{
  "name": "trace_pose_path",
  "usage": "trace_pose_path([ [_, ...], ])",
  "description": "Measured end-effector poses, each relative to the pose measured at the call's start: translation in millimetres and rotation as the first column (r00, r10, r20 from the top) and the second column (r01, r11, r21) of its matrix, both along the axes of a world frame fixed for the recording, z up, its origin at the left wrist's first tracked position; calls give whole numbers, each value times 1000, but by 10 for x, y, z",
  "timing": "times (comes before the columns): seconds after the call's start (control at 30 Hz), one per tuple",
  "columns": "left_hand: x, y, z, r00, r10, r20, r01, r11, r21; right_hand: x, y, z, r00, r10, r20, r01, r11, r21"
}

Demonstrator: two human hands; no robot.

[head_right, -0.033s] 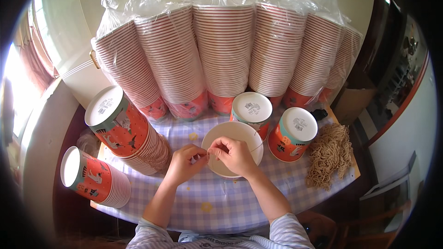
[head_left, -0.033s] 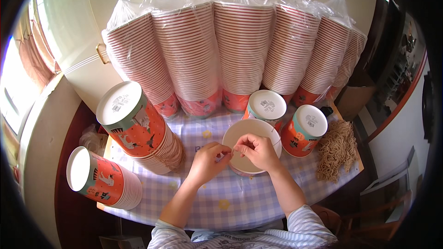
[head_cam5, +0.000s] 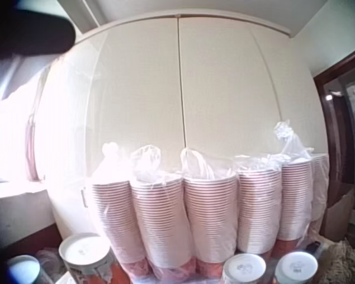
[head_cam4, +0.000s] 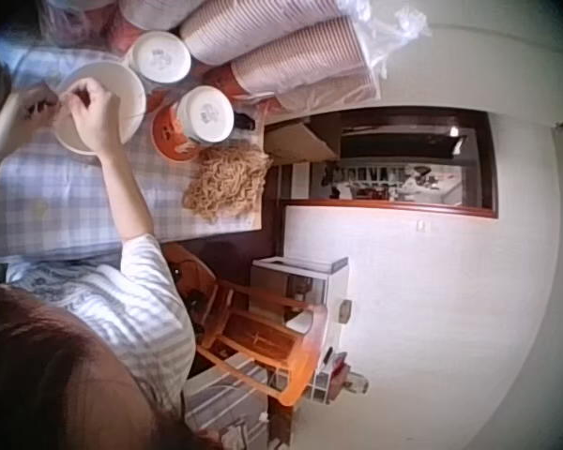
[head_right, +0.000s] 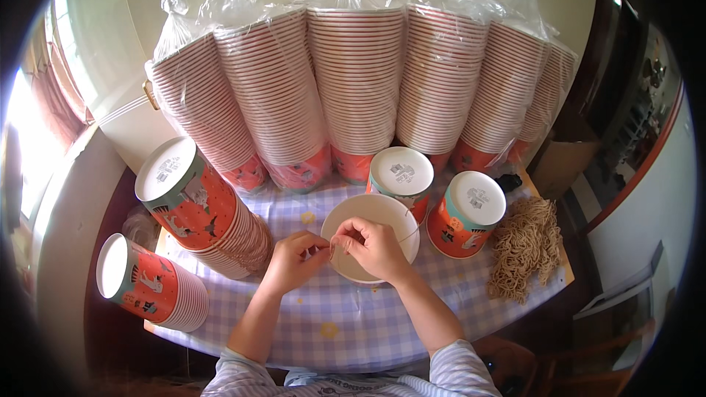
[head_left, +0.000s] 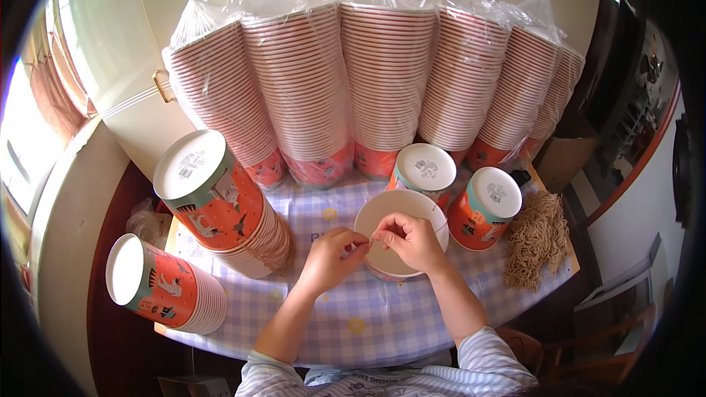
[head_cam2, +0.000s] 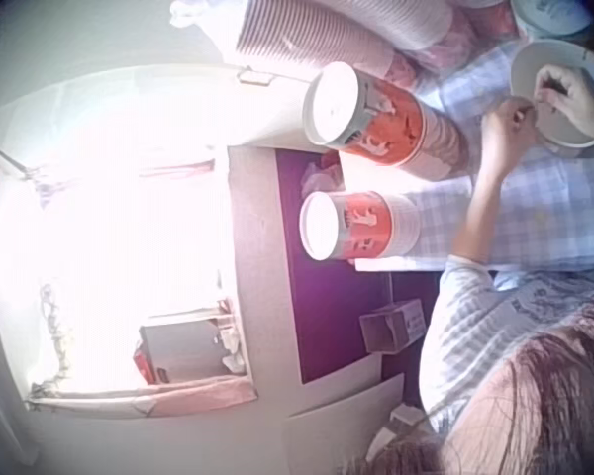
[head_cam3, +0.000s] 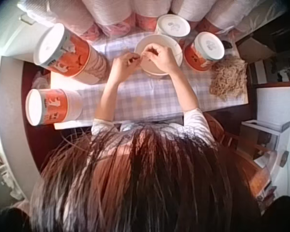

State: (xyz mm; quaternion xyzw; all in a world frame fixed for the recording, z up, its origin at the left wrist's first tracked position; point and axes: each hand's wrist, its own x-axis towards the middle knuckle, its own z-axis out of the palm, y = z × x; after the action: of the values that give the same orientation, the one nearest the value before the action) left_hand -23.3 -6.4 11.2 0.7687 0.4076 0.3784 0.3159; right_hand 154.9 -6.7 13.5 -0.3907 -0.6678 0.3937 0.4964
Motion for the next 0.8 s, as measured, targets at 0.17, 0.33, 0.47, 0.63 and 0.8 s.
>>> trace_pose_path([
  [0.17, -25, 53, -158, 984, 1, 176, 27, 987, -158, -17, 5, -13, 999, -13, 39, 11, 999, 41],
  [0.33, 15, 20, -82, 970, -3, 244, 37, 990, -134, -34, 17, -58, 1000, 3, -30, -2, 999, 37],
  [0.47, -9, 24, -49, 985, -1, 171, 15, 997, -76, -20, 23, -73, 1000, -25, -17, 25, 999, 42],
  [0.63, -23, 63, -158, 983, -42, 178, 64, 991, -116, -34, 9, -36, 1000, -7, -5, 7, 998, 65],
  [0.8, 8, 72, -163, 788, 48, 614, 257, 881, -398, -33, -23, 40, 997, -8, 75, 1, 997, 83],
])
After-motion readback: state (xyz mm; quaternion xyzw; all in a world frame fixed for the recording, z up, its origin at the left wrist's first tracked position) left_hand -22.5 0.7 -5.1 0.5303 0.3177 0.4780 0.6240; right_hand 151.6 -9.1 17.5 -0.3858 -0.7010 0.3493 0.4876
